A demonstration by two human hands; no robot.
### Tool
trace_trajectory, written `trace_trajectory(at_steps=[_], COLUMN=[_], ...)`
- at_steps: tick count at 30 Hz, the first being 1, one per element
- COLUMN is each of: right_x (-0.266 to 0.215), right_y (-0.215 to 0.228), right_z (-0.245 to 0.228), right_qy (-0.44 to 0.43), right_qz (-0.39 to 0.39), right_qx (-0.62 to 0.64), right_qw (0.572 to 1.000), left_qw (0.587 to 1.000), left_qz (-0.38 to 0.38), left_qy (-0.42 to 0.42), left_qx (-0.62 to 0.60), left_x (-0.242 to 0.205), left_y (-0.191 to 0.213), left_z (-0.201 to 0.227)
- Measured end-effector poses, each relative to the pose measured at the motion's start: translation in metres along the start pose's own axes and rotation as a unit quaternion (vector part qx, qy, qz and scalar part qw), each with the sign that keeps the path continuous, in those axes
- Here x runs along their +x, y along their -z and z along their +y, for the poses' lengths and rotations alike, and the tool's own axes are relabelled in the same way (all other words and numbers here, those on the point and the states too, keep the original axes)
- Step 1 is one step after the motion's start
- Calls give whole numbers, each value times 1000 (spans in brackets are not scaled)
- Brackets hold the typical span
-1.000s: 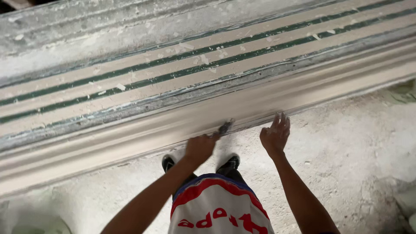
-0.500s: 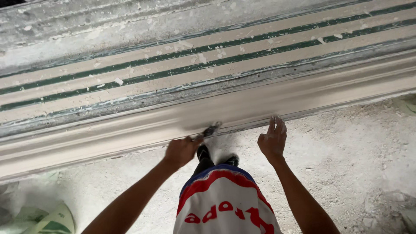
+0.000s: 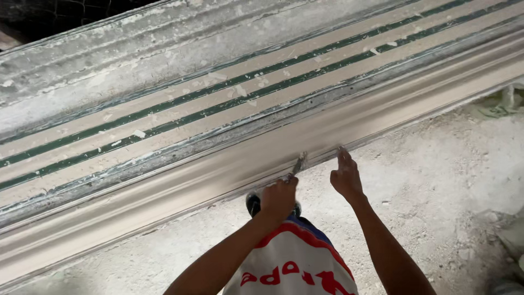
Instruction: The person smooths the surface of a long white gypsum casting using a small metal scraper. They repeatedly scrape along the length of the casting to remove excess material and refine the edges.
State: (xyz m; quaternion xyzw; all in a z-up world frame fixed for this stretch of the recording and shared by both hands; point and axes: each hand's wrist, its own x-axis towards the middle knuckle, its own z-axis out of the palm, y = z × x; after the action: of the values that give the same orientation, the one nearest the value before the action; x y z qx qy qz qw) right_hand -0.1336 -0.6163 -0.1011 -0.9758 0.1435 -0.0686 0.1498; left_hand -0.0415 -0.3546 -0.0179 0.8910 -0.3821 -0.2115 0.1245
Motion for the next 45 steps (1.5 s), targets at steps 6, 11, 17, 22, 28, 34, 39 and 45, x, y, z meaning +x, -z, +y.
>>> trace_trajectory(at_steps=[6,11,17,22,28,34,39,45], right_x=[5,-1,9,2,9,39,65,62], right_y=[-1,-8,1,25,34,58,62,52], right_z=[-5,-8,-12,1,62,174,229,227], right_qy=[-36,7,-53,-12,28,-4,-77,-52], right_qz=[-3,47,13,16,40,37,-64,-31], right_qx=[6,-22,-7,-30,24,-27,-16,-11], right_qw=[999,999,998,999,998,999,995,998], left_qw=[1000,1000,1000,998,998,994,991,996], left_qz=[-15,-3,3,-5,-22,52,78,29], left_qy=[6,-2,-27,-8,14,10,9,47], left_qx=[19,2,14,55,64,92,111,73], left_x=[-49,-38,50,2,55,101,49,121], left_y=[22,13,-11,14,-12,-45,-17,-53], left_z=[-70,-56,21,-27,38,85,31,121])
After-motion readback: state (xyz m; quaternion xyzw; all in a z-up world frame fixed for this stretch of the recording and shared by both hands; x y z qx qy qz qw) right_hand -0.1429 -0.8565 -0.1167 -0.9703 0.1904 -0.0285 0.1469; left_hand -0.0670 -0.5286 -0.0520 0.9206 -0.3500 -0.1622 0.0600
